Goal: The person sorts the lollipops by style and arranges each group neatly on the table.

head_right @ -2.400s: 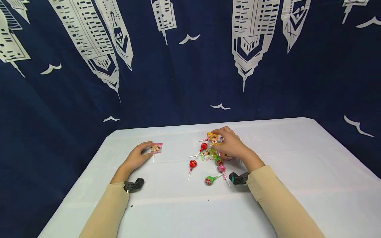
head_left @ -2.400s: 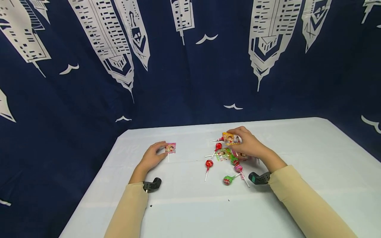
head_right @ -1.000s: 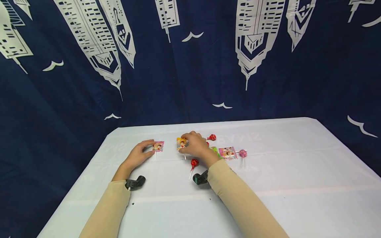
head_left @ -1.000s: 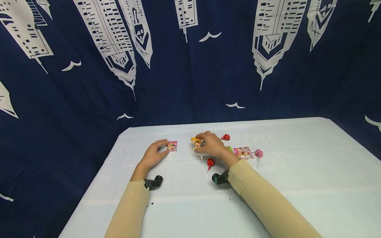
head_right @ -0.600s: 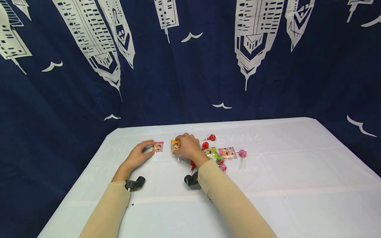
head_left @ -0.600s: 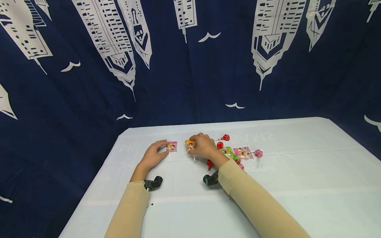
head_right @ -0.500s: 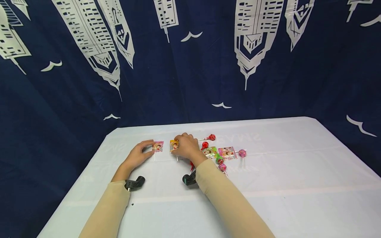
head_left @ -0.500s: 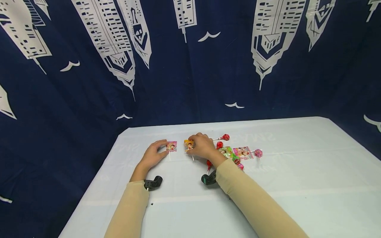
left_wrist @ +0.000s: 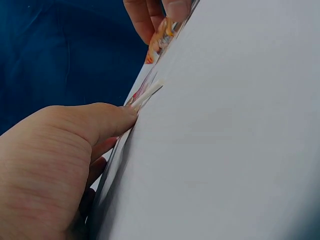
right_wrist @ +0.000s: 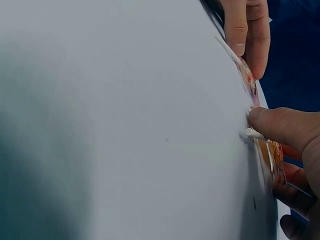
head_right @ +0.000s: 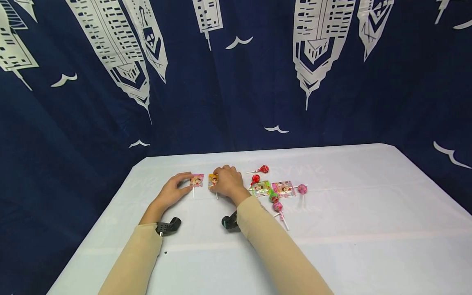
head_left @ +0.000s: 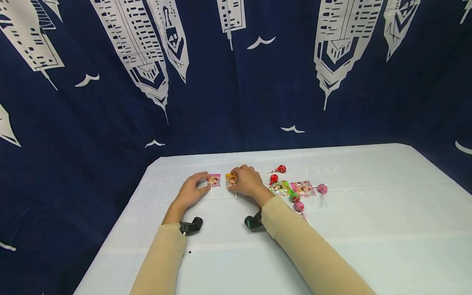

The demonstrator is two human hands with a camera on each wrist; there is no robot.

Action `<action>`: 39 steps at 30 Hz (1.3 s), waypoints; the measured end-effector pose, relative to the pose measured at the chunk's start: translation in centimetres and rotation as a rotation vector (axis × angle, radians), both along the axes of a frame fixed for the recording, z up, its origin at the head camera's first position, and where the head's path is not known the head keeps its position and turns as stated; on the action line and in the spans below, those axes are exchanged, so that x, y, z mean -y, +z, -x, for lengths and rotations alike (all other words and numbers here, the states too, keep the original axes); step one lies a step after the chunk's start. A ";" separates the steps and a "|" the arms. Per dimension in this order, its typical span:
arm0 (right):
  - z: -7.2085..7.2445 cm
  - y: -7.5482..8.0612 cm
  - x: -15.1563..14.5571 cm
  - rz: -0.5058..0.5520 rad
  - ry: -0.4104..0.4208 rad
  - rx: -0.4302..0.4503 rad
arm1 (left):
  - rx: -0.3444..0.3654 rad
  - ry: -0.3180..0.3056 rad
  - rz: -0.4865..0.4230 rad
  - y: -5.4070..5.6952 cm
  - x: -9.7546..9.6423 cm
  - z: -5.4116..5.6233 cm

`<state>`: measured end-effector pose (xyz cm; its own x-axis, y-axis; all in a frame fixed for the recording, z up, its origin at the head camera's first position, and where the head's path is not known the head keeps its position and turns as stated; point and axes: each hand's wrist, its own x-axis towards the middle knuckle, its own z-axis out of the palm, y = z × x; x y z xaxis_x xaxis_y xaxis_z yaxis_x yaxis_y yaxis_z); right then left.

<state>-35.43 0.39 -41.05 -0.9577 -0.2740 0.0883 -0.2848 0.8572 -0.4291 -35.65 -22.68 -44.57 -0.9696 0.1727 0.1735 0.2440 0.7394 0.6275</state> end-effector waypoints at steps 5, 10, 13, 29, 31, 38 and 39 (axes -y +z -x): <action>0.1 -0.2 0.5 0.015 -0.040 0.002 | -0.007 -0.004 -0.005 0.2 0.0 0.0; 0.0 -0.5 0.6 0.071 -0.076 0.021 | -0.021 -0.022 -0.009 0.1 0.0 0.1; 0.1 -0.7 0.7 0.099 -0.091 0.023 | -0.032 -0.024 -0.004 0.1 -0.1 0.2; 0.2 -1.0 2.0 0.069 -0.150 0.009 | 0.005 0.011 0.013 0.2 -0.1 -0.1; 0.1 -1.0 2.0 0.079 -0.157 0.014 | 0.001 0.005 0.014 0.1 -0.1 -0.1; 0.2 -1.0 2.1 0.100 -0.178 0.027 | -0.008 -0.008 0.009 0.3 -0.1 0.1; 0.1 -1.0 2.1 0.102 -0.176 0.031 | -0.005 -0.005 0.008 0.3 -0.1 0.1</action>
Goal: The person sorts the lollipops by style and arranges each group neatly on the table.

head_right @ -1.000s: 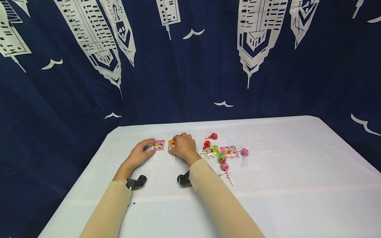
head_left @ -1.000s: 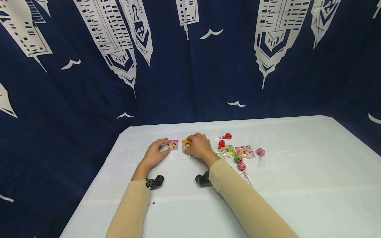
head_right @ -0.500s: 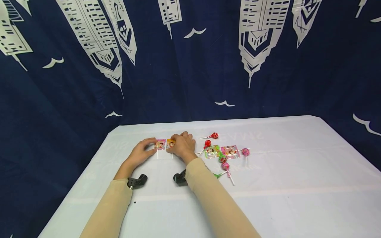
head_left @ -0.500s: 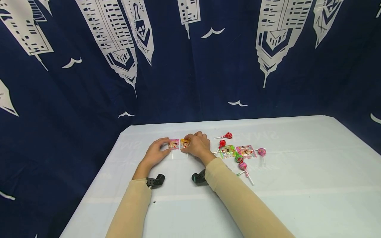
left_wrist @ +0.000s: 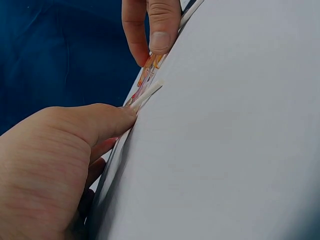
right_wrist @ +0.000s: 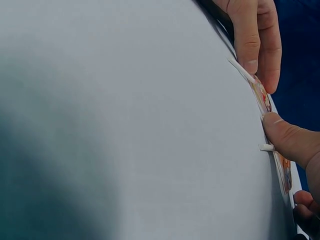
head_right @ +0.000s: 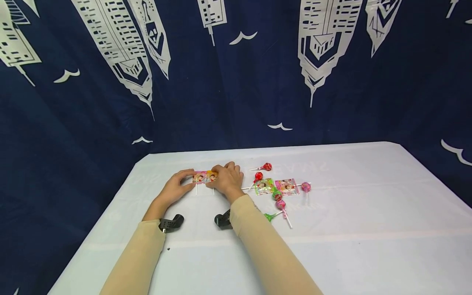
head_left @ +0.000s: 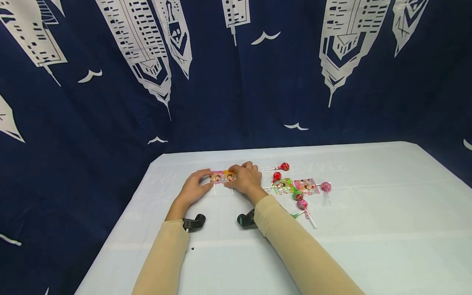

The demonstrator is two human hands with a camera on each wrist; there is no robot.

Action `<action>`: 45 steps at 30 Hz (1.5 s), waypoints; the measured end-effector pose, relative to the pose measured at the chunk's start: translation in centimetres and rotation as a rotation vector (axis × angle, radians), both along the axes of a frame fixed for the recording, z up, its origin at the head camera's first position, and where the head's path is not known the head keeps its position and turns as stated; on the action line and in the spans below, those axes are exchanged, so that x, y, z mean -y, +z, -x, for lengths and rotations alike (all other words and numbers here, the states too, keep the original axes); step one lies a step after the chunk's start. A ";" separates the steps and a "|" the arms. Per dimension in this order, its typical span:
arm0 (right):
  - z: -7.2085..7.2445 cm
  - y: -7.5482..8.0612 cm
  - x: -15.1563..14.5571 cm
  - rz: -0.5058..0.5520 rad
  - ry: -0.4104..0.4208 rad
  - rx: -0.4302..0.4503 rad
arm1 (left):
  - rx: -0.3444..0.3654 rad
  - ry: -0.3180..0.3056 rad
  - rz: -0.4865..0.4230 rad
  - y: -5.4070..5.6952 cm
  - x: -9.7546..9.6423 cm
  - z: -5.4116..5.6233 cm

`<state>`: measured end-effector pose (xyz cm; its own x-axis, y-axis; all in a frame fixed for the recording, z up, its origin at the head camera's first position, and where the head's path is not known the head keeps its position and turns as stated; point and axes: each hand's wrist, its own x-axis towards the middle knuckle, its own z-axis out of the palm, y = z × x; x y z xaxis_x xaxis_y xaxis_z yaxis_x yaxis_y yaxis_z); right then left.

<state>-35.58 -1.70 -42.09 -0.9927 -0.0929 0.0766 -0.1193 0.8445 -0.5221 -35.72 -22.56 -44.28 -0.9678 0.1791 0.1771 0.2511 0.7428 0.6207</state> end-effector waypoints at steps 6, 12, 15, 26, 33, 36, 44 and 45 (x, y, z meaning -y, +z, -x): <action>0.0 0.0 0.0 0.007 0.010 0.000 | 0.016 0.014 0.006 0.1 0.0 -0.2; -0.2 0.0 -0.1 0.016 0.021 -0.002 | 0.011 0.007 0.001 0.1 0.1 -0.1; -0.3 0.0 -0.1 0.021 0.023 0.002 | 0.008 0.005 0.001 0.2 0.2 -0.1; -0.5 0.4 -0.2 -0.004 0.060 0.022 | -0.007 0.006 0.006 0.1 0.4 -0.2; -1.0 1.2 -0.9 -0.005 0.118 0.036 | -0.020 -0.008 -0.002 0.0 0.3 -0.2; -1.3 1.5 -1.1 0.007 0.146 0.038 | -0.025 -0.007 -0.008 0.2 0.2 -0.2; -2.4 2.4 -1.6 0.025 0.187 -0.017 | -0.004 0.000 0.003 0.1 0.0 0.0; -2.5 2.5 -1.6 0.026 0.191 -0.027 | -0.006 0.002 0.002 0.1 0.0 0.0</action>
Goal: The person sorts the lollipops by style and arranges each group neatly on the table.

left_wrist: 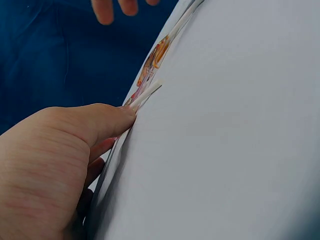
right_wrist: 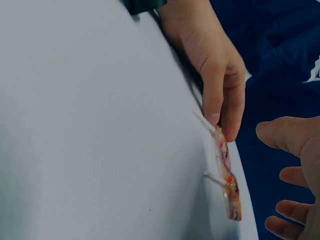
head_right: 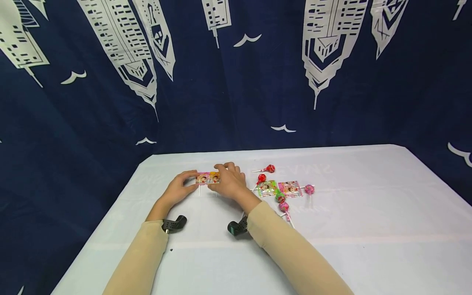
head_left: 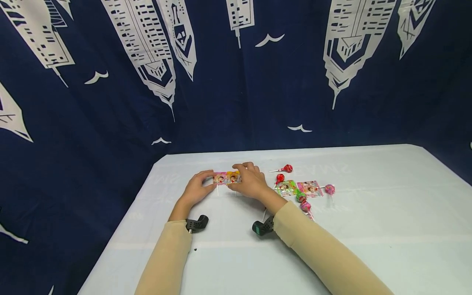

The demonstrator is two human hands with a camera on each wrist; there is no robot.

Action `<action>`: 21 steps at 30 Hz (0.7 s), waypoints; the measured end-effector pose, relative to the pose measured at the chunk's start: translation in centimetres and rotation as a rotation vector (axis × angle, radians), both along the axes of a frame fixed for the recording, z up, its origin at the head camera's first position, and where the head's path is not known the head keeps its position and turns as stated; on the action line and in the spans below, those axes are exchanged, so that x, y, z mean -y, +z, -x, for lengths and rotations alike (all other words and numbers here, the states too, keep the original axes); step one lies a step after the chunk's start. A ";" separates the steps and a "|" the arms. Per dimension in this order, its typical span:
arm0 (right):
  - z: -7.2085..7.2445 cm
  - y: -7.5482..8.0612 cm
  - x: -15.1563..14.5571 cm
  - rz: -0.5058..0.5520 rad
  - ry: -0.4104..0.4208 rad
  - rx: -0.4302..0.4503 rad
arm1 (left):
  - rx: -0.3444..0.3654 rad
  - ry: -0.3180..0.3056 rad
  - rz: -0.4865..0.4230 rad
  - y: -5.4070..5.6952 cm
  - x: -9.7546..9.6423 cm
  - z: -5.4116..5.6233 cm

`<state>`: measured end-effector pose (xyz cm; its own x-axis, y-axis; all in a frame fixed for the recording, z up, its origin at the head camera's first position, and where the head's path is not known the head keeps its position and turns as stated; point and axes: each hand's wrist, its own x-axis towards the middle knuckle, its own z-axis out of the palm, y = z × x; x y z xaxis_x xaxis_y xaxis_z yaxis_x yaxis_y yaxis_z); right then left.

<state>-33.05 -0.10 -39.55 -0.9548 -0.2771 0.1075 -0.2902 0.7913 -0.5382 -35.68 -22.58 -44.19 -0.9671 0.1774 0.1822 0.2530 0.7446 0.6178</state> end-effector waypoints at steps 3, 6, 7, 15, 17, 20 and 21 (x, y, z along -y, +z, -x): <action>-0.7 0.7 -0.3 0.009 0.002 -0.017 | -0.009 -0.003 0.000 0.0 0.0 0.0; -1.4 1.3 -0.7 0.023 -0.005 -0.030 | -0.016 -0.007 0.002 0.1 0.0 0.0; -1.7 1.5 -0.9 0.028 -0.008 -0.035 | -0.016 -0.006 0.002 0.1 -0.1 0.0; -3.3 2.0 -2.9 0.051 -0.007 -0.122 | -0.025 -0.004 0.020 0.1 0.0 -0.2; -3.7 2.0 -3.5 0.059 -0.010 -0.139 | -0.022 -0.003 0.013 0.2 0.0 -0.2; -4.1 1.8 -4.7 0.066 -0.031 -0.149 | -0.019 -0.003 0.008 0.1 0.0 -0.2; -4.2 1.7 -5.1 0.066 -0.039 -0.153 | -0.019 -0.004 0.009 0.0 0.0 -0.1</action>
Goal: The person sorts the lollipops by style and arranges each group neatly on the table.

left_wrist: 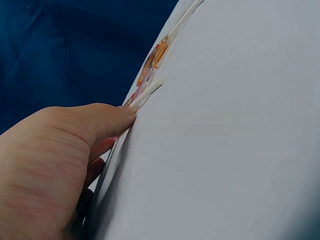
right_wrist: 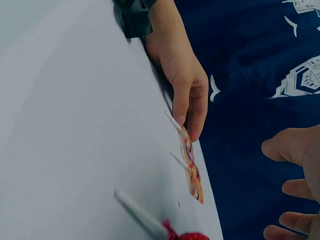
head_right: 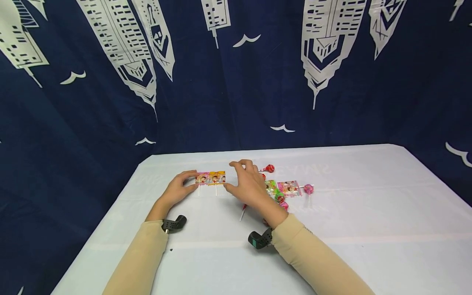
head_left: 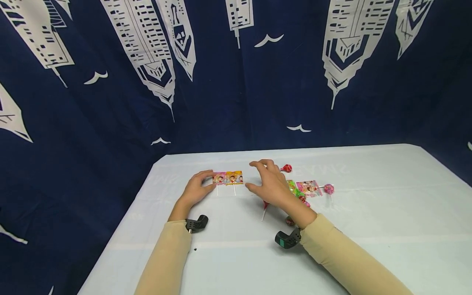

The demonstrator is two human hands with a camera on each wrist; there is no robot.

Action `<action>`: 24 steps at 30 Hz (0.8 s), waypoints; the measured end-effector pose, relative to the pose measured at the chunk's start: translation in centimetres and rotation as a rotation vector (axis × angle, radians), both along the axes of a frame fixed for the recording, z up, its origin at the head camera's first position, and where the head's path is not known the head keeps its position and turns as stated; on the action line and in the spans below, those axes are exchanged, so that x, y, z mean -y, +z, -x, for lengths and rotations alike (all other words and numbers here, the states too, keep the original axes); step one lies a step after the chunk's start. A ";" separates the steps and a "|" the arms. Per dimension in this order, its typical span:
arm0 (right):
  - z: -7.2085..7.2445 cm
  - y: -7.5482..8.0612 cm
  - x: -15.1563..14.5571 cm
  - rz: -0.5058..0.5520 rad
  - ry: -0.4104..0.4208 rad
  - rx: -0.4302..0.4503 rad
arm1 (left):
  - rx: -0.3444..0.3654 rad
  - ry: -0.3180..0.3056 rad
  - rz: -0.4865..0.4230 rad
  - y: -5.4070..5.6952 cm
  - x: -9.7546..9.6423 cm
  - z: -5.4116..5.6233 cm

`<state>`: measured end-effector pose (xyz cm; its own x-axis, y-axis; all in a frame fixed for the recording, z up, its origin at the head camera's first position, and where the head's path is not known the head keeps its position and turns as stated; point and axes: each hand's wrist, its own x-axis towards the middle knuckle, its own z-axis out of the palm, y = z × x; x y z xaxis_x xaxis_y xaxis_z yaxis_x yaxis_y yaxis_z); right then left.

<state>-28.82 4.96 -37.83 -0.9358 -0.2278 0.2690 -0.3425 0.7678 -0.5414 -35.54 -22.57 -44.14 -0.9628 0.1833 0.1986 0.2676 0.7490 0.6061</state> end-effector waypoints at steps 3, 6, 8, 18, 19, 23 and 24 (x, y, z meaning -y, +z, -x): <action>-0.3 -0.1 -1.2 -0.001 -0.020 -0.012 | 0.000 0.001 0.005 -0.1 0.0 0.1; -0.5 -0.3 -2.3 -0.005 -0.028 -0.035 | -0.002 0.005 0.009 -0.1 0.0 0.2; -0.6 -0.4 -3.0 -0.009 -0.041 -0.042 | -0.001 0.005 0.011 -0.1 0.0 0.2; -0.3 -1.4 -6.3 -0.034 -0.109 -0.026 | 0.008 0.013 0.005 0.0 0.1 0.1; -0.3 -1.5 -6.6 -0.042 -0.116 -0.025 | 0.008 0.010 0.007 0.0 0.1 0.1; -0.3 -2.0 -7.6 -0.065 -0.143 -0.019 | 0.020 0.009 0.010 -0.1 0.1 0.3; -0.3 -2.1 -7.8 -0.074 -0.151 -0.016 | 0.023 0.010 0.009 -0.2 0.1 0.3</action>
